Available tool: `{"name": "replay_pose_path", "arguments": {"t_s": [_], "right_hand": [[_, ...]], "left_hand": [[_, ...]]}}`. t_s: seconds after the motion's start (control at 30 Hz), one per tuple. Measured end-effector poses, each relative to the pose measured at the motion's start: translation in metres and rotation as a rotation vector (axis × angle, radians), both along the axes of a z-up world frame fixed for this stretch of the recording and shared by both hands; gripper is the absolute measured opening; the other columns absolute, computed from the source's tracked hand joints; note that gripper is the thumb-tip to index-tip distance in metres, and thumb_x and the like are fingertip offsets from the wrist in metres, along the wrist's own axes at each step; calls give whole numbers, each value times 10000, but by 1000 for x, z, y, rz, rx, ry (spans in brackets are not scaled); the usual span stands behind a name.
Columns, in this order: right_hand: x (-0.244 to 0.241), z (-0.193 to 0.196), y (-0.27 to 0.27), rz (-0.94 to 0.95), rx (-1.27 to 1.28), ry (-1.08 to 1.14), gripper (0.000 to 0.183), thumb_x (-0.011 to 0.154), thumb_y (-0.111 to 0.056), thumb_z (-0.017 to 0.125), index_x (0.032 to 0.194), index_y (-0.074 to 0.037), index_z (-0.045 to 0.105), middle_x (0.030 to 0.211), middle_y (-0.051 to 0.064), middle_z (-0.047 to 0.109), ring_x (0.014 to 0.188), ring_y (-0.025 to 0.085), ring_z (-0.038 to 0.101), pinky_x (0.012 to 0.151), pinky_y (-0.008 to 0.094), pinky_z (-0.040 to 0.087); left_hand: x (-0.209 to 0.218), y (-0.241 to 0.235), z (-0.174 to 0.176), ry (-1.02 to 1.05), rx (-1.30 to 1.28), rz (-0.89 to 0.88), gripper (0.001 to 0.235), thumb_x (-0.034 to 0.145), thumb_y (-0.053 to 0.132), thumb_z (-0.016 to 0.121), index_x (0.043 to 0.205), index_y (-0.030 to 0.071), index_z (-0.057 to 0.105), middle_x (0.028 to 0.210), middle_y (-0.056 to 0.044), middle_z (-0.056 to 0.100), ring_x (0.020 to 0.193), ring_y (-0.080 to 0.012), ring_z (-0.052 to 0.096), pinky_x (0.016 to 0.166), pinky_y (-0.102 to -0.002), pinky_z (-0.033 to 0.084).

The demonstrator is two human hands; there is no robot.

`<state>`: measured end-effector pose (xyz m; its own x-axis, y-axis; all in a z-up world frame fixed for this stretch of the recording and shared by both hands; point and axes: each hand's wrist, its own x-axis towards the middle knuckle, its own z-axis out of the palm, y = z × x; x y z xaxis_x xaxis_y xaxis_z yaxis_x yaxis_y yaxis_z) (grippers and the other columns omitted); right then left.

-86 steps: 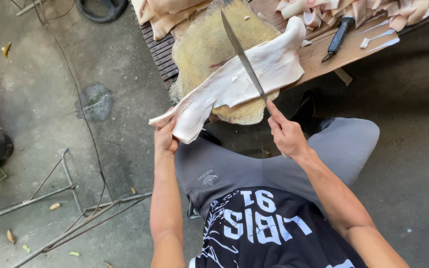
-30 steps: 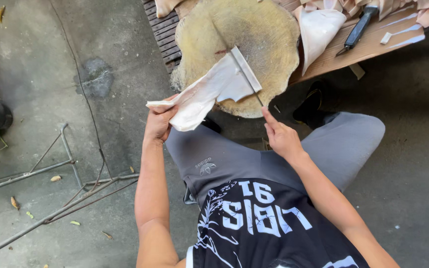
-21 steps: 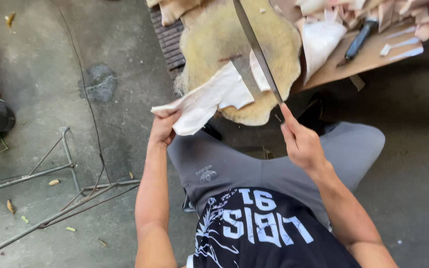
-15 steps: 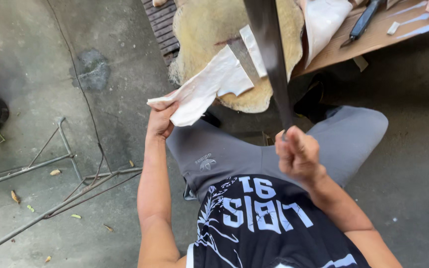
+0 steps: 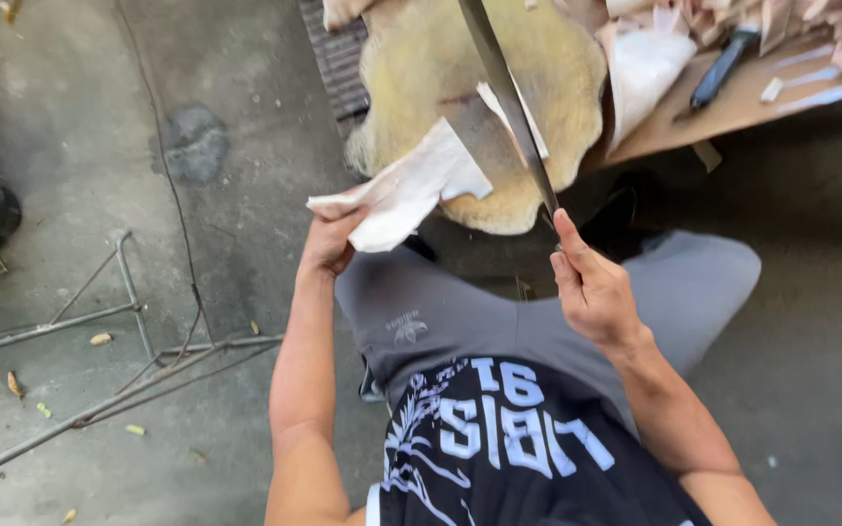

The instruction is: The person sits cross-legged and uses a large knife to slice sheets of pale meat into strips on a round wooden block. The person repeatedly picks up meat sheets, cuts them into uniform strips, and places the cut pieces into a nearby basket.

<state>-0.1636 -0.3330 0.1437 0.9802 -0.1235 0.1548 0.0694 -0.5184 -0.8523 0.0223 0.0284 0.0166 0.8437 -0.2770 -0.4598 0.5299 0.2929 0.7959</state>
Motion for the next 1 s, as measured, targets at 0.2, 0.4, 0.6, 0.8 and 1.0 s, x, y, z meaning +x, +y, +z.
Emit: {"name": "replay_pose_path", "arguments": {"t_s": [0.2,0.4,0.6,0.8,1.0], "right_hand": [[-9,-32,16,174,-47,-369,739,1000,68,622,1627,-188,327,767,80,539,604,220,501,573,315,441],[-1,-106,22,74,-270,104,553,980,-139,650,1513,-230,536,726,123,622,649,310,638,630,423,531],[5,-65,3,-33,-209,53,536,1045,-106,632,1557,-199,503,765,114,645,641,276,615,662,374,526],[-22,-11,5,50,-39,-175,693,1021,31,652,1607,-203,367,799,90,597,616,213,538,627,292,488],[-9,-75,33,95,-197,31,640,1019,-107,643,1599,-264,422,838,99,668,696,287,637,652,362,525]], "left_hand": [[-11,-4,1,21,-11,48,417,911,-98,668,1325,-59,635,1271,-166,693,1158,-256,688,1012,-365,571],[-4,1,-14,10,-23,24,419,906,-90,669,1321,-45,640,1255,-141,692,1150,-239,680,1004,-354,560],[-2,-21,-27,34,-14,20,346,917,-68,688,1261,-61,651,1201,-141,704,1101,-253,691,947,-372,585],[-9,-39,-35,55,-81,8,356,933,-55,686,1286,-56,636,1220,-128,707,1105,-230,694,951,-351,580],[-4,-28,-41,33,-99,55,386,927,-69,690,1307,-54,628,1226,-132,701,1099,-229,691,950,-352,572]]}}
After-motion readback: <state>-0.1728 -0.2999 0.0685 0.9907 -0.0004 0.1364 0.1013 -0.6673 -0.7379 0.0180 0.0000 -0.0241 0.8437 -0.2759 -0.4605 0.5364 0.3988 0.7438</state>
